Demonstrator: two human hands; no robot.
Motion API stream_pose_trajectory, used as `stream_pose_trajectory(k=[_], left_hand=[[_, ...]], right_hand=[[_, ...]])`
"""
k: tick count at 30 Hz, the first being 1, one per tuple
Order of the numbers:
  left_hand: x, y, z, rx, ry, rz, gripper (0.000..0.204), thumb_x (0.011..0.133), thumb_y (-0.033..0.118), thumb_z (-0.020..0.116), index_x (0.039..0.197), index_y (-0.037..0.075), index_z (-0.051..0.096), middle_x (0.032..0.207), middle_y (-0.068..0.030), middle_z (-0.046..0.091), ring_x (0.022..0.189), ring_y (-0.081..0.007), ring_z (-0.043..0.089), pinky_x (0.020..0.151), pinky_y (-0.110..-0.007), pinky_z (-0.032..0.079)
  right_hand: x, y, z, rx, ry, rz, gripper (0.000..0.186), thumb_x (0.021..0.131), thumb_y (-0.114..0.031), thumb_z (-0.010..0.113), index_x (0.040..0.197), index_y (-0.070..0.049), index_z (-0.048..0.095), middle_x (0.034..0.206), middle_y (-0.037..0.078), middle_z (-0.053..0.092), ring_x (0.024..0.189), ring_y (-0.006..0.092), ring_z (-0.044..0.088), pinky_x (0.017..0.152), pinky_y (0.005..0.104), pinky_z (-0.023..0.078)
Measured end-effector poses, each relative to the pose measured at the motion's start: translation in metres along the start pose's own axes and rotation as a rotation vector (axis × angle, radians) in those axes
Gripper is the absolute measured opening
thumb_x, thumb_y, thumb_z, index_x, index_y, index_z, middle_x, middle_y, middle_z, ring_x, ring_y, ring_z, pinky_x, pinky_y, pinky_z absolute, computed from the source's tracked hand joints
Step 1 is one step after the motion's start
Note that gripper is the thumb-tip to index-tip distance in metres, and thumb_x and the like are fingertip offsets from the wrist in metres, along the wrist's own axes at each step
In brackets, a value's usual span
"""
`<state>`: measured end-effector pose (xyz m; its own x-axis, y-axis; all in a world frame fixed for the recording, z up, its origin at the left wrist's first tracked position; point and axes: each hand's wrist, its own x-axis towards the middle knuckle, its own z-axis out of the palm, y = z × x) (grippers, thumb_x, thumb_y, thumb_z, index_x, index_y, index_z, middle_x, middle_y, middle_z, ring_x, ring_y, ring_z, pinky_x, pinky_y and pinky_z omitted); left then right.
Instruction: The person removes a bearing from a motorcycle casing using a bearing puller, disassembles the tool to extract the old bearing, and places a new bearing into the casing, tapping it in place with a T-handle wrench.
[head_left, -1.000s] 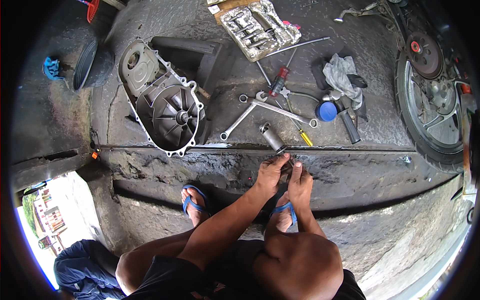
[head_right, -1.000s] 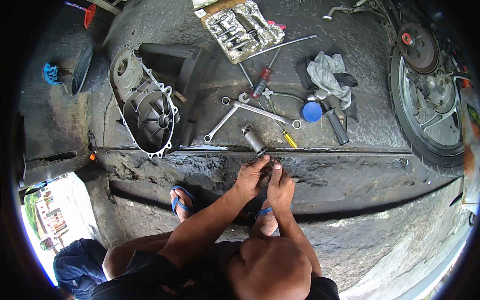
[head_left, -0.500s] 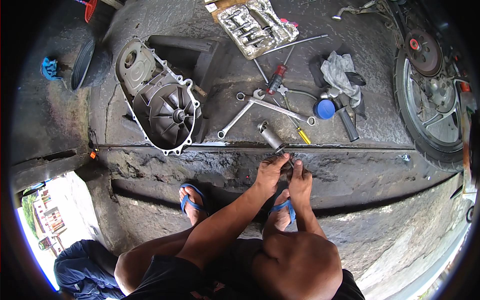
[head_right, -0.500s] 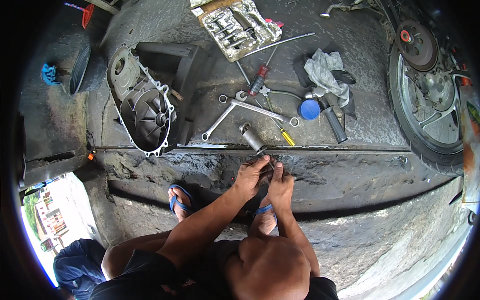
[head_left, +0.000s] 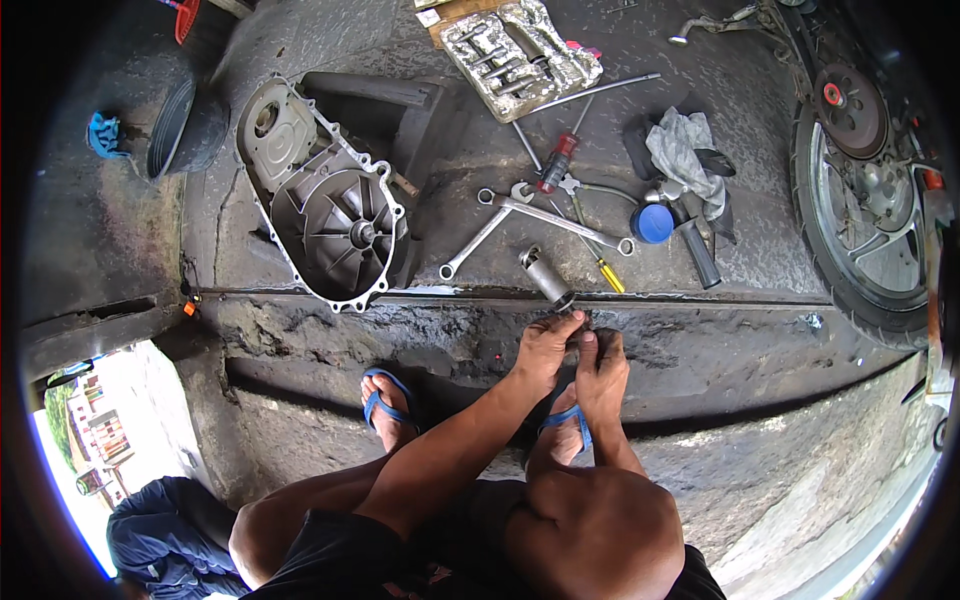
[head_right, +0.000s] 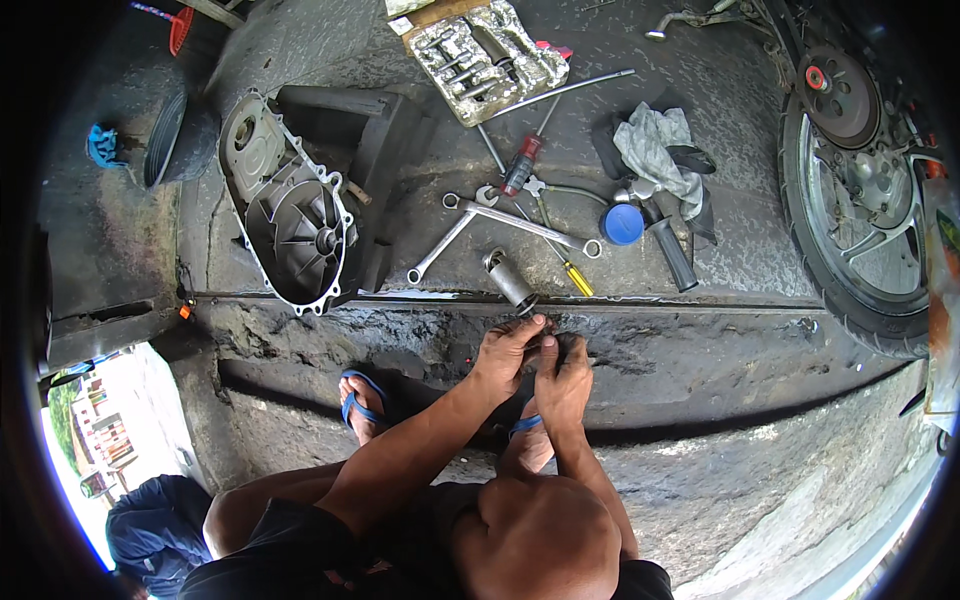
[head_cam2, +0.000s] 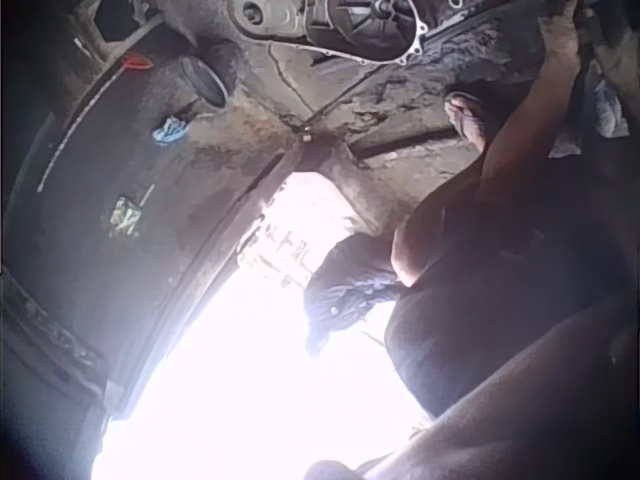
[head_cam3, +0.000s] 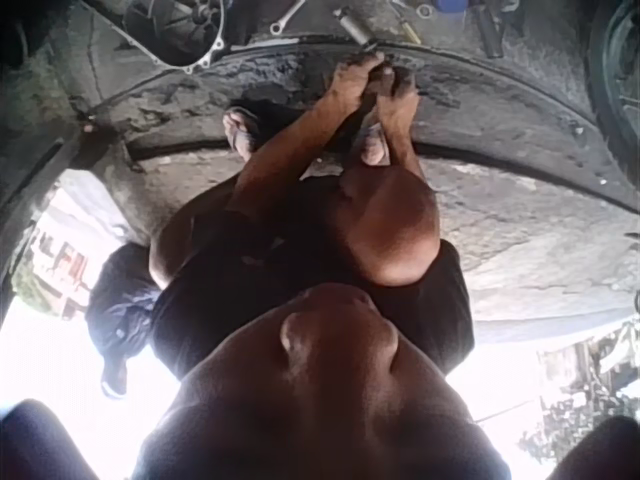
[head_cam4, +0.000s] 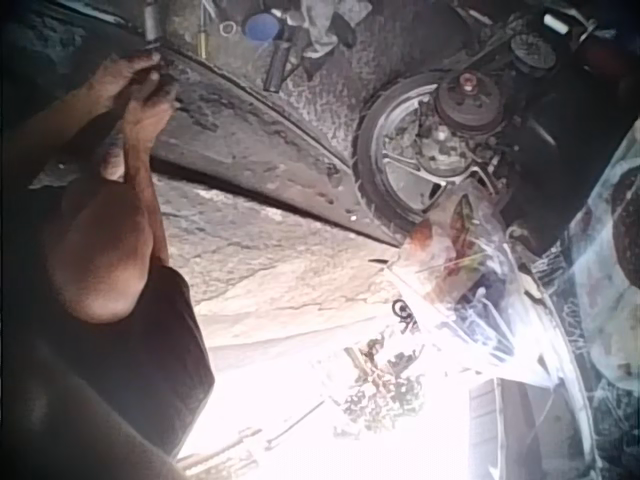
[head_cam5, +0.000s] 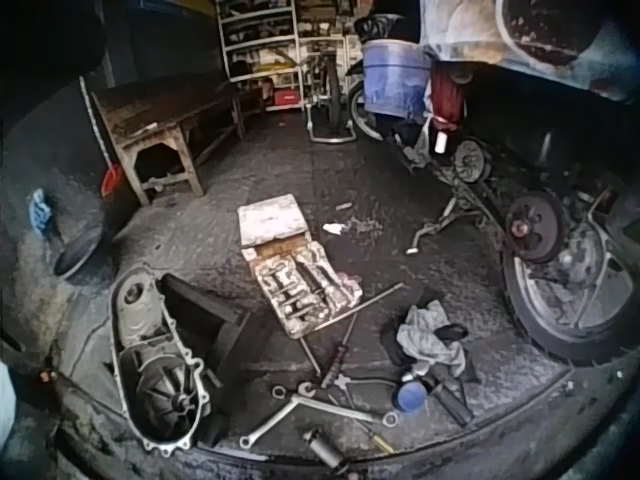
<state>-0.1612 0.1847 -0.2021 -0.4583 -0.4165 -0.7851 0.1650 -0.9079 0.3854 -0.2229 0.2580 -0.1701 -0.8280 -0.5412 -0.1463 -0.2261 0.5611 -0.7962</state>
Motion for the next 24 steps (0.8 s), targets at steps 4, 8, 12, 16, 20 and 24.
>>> stream_pose_trajectory(k=[4,8,12,16,20,24], left_hand=[[-0.001,-0.001,-0.003,0.030,-0.017,-0.054,0.018,0.090,0.019,0.073,0.097,0.003,0.070,0.093,-0.0068,0.071,0.082,-0.0165,0.067,0.075,-0.030,0.053],[-0.005,0.003,0.006,0.002,-0.001,-0.030,0.016,0.090,0.018,0.073,0.095,0.003,0.070,0.090,-0.0064,0.071,0.081,-0.0163,0.067,0.076,-0.030,0.054],[-0.003,0.003,0.002,-0.024,-0.022,-0.069,0.016,0.089,0.017,0.073,0.095,0.003,0.070,0.090,-0.0062,0.071,0.081,-0.0167,0.067,0.079,-0.031,0.054],[-0.003,0.003,0.006,0.013,-0.001,-0.034,0.017,0.089,0.017,0.073,0.096,0.002,0.070,0.090,-0.0061,0.071,0.081,-0.0171,0.067,0.080,-0.032,0.054],[-0.001,0.003,0.003,0.060,0.012,-0.023,0.018,0.089,0.018,0.073,0.095,0.002,0.071,0.090,-0.0062,0.071,0.083,-0.0162,0.066,0.081,-0.032,0.053],[0.002,-0.002,0.002,0.089,0.011,0.026,0.018,0.089,0.019,0.074,0.094,0.002,0.071,0.090,-0.0060,0.071,0.084,-0.0155,0.065,0.080,-0.031,0.052]], right_hand=[[0.011,0.013,-0.012,0.182,-0.313,0.627,0.049,0.102,-0.043,0.047,0.091,0.003,0.060,0.072,0.022,0.066,0.067,0.0469,0.064,0.060,0.0488,0.048],[-0.001,0.013,0.007,-0.036,0.109,-0.145,0.062,0.103,-0.049,0.043,0.074,0.003,0.061,0.058,0.014,0.060,0.055,0.0333,0.060,0.055,0.0436,0.045],[0.008,0.005,-0.012,0.147,-0.310,0.546,0.046,0.102,-0.038,0.049,0.089,0.005,0.061,0.079,0.027,0.066,0.076,0.0496,0.063,0.066,0.0514,0.047],[0.001,0.008,-0.005,0.014,-0.154,0.182,0.050,0.103,-0.040,0.047,0.086,0.005,0.062,0.073,0.025,0.064,0.067,0.0434,0.064,0.062,0.0487,0.047],[0.005,0.001,-0.007,0.037,-0.109,0.189,0.057,0.104,-0.043,0.043,0.081,0.006,0.062,0.069,0.024,0.064,0.064,0.0393,0.064,0.059,0.0472,0.045],[0.002,0.007,-0.002,-0.047,-0.096,0.144,0.057,0.103,-0.044,0.045,0.079,0.005,0.062,0.061,0.017,0.058,0.057,0.0289,0.059,0.056,0.0450,0.044]])
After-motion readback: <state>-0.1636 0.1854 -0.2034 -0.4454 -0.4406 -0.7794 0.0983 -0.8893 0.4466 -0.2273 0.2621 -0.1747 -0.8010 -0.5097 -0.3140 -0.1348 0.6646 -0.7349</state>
